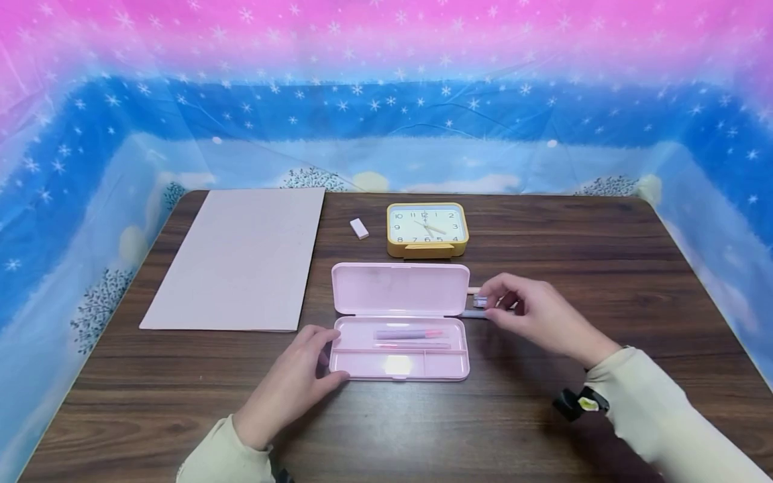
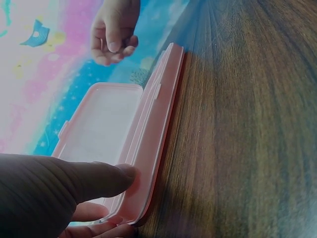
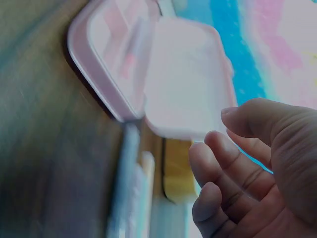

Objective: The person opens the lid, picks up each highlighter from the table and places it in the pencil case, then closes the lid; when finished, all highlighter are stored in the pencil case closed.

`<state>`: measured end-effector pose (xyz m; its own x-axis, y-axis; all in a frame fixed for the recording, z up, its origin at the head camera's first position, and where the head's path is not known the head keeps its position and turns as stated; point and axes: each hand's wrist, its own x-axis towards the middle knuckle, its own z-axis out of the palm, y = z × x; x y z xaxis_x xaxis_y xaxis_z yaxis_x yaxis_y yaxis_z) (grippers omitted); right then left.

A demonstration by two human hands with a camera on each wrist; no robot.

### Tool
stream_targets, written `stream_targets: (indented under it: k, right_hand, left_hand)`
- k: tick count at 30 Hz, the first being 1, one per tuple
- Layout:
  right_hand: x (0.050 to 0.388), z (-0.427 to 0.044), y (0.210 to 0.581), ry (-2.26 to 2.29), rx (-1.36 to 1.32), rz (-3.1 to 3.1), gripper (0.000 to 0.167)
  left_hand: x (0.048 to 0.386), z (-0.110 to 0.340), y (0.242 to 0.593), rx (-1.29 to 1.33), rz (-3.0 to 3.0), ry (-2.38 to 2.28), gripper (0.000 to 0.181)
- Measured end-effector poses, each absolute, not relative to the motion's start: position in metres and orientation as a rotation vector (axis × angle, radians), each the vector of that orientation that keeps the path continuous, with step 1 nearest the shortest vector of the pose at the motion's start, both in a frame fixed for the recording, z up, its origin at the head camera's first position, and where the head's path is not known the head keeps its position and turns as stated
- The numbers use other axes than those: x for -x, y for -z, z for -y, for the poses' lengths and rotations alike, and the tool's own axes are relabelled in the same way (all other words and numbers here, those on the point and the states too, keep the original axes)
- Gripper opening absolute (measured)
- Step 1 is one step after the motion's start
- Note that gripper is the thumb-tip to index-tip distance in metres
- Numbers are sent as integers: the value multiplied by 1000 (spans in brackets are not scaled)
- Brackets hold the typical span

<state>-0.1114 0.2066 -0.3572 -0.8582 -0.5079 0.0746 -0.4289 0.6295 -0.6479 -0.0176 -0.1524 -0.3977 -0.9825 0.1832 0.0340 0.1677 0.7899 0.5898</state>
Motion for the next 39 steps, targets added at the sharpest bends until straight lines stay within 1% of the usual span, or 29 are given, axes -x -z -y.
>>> stream_targets:
  k: [9, 13, 23, 30, 39]
  right_hand:
    - [125, -252, 348, 955, 598, -2870, 16]
    - [131, -266, 354, 941, 517, -2866, 17]
    - [146, -293, 379, 829, 419, -2840, 22]
    - [154, -302, 395, 785, 399, -2840, 21]
    - [167, -287, 401, 741, 527, -2860, 14]
  left_hand:
    - [17, 152, 397, -275, -2946, -962, 55]
    - [18, 152, 397, -273, -2948, -956, 55]
    - [17, 152, 398, -263, -2947, -954, 56]
    - [18, 152, 399, -273, -2956, -948, 55]
    - [20, 151, 403, -259, -2960, -926, 57]
